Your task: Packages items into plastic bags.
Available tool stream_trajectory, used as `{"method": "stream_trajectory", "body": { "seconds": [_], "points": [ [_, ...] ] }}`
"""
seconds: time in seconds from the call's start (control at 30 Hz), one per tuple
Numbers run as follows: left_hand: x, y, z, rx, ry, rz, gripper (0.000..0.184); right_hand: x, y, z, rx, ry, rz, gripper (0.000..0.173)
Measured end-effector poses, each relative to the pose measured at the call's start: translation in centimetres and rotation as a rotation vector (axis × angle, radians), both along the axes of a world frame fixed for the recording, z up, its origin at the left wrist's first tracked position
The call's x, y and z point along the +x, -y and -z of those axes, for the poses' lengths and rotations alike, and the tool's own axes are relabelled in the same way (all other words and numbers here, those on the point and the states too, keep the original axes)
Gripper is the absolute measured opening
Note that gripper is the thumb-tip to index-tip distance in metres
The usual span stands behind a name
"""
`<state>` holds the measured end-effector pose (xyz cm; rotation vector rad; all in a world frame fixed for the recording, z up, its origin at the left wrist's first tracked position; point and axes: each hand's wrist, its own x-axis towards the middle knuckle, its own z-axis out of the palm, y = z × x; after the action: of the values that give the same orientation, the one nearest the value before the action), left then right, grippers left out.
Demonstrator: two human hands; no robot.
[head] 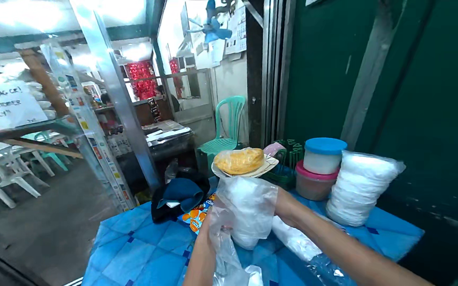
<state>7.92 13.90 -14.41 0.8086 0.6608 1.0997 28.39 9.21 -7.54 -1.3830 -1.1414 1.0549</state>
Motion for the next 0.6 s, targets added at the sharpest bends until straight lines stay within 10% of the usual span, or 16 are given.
{"method": "stream_trajectory", "body": {
  "seconds": [0.43, 0.6],
  "points": [
    [-0.1, 1.7, -3.4, 0.331, -0.352, -0.01, 0.047, -2.3, 0.5, 5.8, 0.594, 0.008, 0.318, 0.043],
    [-1.0, 1.5, -3.8, 0.527, -0.661, -0.022, 0.053, -4.8, 1.2, 6.0, 0.406, 0.282, 0.262, 0.043]
  ]
}}
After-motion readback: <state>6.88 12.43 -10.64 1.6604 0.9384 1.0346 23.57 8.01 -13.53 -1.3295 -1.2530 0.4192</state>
